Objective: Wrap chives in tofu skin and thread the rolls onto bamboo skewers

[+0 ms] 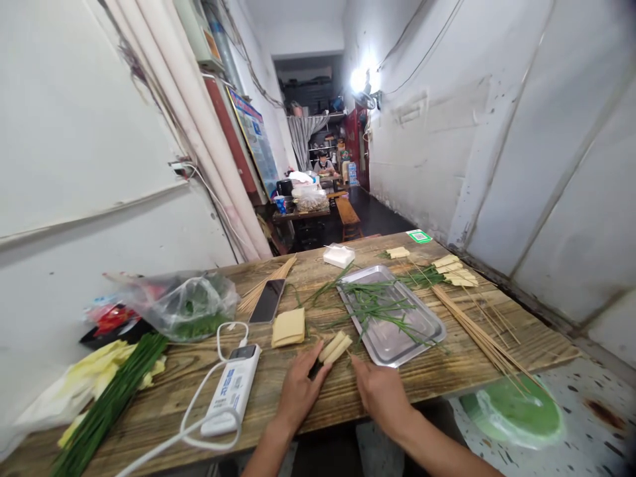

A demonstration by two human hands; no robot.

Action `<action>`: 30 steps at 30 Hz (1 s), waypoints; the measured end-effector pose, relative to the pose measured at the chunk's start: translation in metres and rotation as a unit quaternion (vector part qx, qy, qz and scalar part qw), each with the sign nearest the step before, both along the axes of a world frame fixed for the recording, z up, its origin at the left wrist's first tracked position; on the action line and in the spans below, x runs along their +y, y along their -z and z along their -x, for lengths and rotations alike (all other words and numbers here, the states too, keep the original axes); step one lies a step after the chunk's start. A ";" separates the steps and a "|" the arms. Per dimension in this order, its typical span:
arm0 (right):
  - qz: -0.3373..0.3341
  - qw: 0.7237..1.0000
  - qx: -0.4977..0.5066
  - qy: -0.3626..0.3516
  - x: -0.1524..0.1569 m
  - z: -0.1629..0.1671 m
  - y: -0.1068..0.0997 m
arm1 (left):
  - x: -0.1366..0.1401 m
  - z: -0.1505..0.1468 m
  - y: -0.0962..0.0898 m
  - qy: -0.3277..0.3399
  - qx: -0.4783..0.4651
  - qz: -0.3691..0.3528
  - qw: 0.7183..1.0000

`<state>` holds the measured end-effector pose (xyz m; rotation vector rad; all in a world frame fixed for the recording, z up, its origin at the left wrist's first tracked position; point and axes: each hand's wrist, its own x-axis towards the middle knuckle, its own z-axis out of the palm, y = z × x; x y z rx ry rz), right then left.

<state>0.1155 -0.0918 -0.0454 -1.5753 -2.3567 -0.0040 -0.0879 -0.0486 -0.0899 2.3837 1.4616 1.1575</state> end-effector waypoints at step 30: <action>0.096 0.983 -0.052 -0.147 0.121 0.085 -0.060 | 0.072 0.078 -0.005 -0.127 -0.090 0.067 0.985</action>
